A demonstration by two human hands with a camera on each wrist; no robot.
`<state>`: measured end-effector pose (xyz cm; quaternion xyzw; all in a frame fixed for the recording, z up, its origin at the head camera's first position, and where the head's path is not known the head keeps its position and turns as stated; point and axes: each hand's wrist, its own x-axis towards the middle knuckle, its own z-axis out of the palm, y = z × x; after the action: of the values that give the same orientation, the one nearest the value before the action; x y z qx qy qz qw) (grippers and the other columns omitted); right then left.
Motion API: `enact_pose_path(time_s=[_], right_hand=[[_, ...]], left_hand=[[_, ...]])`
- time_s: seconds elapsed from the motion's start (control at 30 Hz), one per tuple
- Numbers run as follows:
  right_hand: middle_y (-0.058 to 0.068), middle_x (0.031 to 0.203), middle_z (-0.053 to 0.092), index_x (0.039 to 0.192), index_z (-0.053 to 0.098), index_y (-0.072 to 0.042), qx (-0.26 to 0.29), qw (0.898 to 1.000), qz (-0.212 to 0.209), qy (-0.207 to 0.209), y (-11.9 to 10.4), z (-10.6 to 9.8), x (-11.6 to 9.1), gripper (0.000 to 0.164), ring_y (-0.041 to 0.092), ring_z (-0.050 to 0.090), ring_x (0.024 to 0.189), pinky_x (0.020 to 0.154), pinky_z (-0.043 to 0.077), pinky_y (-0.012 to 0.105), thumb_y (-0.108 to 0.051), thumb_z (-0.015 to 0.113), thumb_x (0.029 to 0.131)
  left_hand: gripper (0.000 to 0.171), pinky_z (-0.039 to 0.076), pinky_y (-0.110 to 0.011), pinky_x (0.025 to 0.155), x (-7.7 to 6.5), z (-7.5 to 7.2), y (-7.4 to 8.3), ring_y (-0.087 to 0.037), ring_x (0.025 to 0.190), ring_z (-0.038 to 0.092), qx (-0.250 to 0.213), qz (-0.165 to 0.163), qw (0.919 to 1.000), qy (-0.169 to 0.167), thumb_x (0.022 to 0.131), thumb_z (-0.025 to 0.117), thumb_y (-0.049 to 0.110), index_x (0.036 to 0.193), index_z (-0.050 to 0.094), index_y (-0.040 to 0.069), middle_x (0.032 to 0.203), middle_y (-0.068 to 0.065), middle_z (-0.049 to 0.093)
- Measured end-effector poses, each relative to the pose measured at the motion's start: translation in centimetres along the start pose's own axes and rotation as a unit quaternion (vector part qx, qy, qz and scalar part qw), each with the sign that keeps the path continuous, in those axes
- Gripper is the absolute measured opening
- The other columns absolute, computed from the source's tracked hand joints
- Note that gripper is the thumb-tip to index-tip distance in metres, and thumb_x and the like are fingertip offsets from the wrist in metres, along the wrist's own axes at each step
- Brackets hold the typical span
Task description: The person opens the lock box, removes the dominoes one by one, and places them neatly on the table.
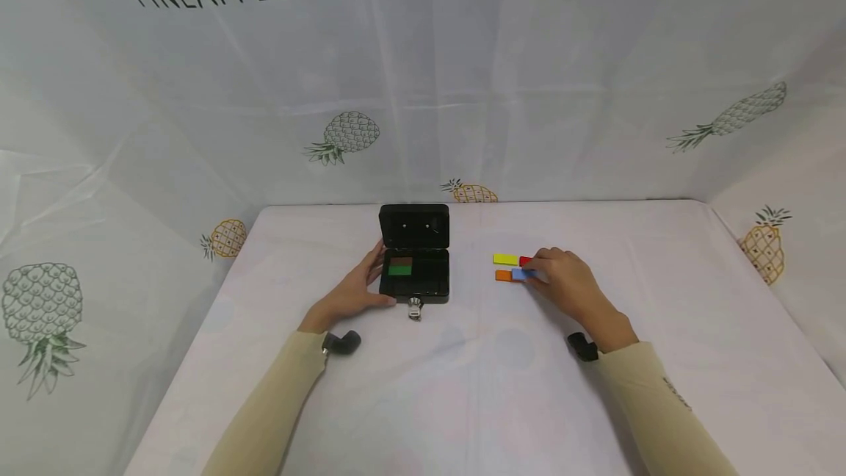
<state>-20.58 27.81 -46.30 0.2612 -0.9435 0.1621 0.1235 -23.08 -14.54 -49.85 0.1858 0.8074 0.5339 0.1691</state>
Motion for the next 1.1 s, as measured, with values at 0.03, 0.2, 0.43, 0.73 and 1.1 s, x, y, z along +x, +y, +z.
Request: enact_pose_path(time_s=[0.03,0.2,0.43,0.73,1.1], right_hand=[[0.011,0.096,0.076,0.101,0.083,-0.001,-0.001,1.000,0.004,-0.002,0.2,0.0,-0.1,0.027,0.032,0.071,0.088,0.076,0.064,0.049,0.003,0.092,0.076],[0.014,0.098,0.076,0.103,0.082,0.001,-0.008,0.999,0.026,-0.021,0.7,-0.2,-0.6,0.028,0.034,0.071,0.091,0.080,0.065,0.052,0.002,0.092,0.076],[0.016,0.102,0.076,0.106,0.082,0.002,-0.018,0.996,0.062,-0.068,1.1,-0.4,-0.8,0.027,0.036,0.071,0.095,0.086,0.064,0.055,-0.001,0.090,0.081],[0.014,0.099,0.075,0.105,0.082,0.001,-0.015,0.995,0.061,-0.073,1.4,-0.3,-0.7,0.026,0.034,0.070,0.092,0.084,0.064,0.053,0.000,0.090,0.080],[0.015,0.102,0.075,0.105,0.082,0.001,-0.013,0.997,0.052,-0.059,1.2,-0.4,-0.5,0.026,0.036,0.071,0.094,0.084,0.064,0.054,-0.003,0.091,0.080]], left_hand=[[0.122,0.024,-0.043,0.132,0.0,0.0,0.0,-0.032,0.162,0.020,-0.001,0.000,1.0000,-0.001,0.087,0.087,0.004,0.172,0.000,0.016,0.177,-0.014,0.012],[0.123,0.025,-0.042,0.132,0.1,0.0,-0.1,-0.030,0.162,0.020,0.000,0.000,1.0000,0.000,0.087,0.087,0.003,0.172,0.000,0.017,0.177,-0.012,0.012],[0.123,0.025,-0.043,0.132,0.0,0.0,-0.2,-0.032,0.162,0.021,0.000,-0.004,1.0000,0.001,0.086,0.087,0.005,0.172,0.000,0.017,0.177,-0.013,0.013],[0.123,0.024,-0.043,0.132,0.0,0.1,0.0,-0.032,0.162,0.021,0.000,-0.009,0.9999,0.004,0.086,0.087,0.004,0.172,0.000,0.017,0.177,-0.013,0.012],[0.123,0.024,-0.042,0.132,-0.1,0.1,0.1,-0.030,0.162,0.020,-0.001,-0.011,0.9999,0.004,0.086,0.087,0.004,0.172,0.000,0.018,0.177,-0.012,0.012]])
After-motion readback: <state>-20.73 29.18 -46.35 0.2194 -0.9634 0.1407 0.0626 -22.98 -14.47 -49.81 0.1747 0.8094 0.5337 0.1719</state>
